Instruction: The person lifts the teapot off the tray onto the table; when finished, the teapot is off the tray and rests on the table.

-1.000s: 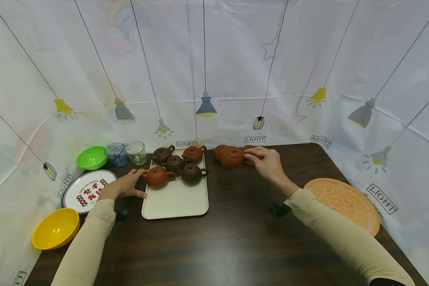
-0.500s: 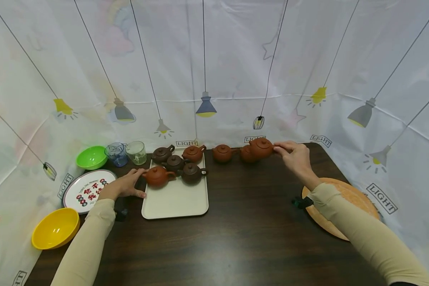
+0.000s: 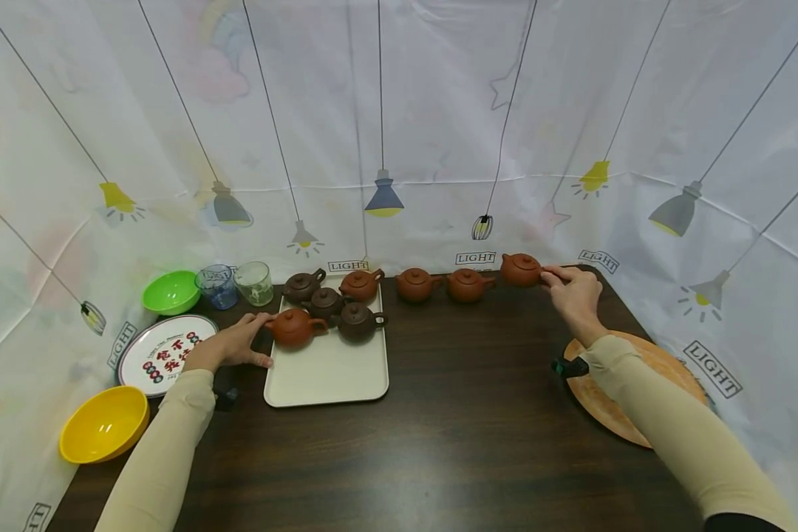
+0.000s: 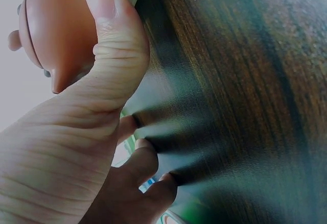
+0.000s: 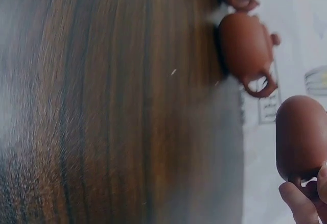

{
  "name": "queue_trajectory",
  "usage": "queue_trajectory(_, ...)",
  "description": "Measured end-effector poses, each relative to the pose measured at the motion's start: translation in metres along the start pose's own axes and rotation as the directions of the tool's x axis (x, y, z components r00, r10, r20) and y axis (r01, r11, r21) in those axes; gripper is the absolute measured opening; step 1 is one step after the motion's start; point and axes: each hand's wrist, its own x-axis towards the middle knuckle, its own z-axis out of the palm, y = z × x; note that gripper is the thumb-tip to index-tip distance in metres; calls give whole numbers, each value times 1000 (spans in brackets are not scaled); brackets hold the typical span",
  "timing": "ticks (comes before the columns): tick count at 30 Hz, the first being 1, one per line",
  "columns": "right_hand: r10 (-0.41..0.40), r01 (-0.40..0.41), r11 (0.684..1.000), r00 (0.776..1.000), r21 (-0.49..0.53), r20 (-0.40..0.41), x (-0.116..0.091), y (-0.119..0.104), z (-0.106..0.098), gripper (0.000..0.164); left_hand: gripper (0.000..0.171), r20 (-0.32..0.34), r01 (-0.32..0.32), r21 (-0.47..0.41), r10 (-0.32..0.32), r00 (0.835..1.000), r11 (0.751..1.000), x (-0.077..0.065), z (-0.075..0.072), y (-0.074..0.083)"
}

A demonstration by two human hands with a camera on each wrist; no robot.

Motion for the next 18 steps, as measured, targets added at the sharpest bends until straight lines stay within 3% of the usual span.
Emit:
queue_trajectory(7, 54, -53, 998, 999, -41, 10, 4, 20, 15, 31, 104, 7, 1, -8, -1, 1000, 1000, 1, 0, -1)
queue_trajectory(18, 25, -25, 998, 1000, -54, 2, 5, 26, 34, 27, 105, 14, 13, -10, -13, 1000, 1000, 1, 1, -2)
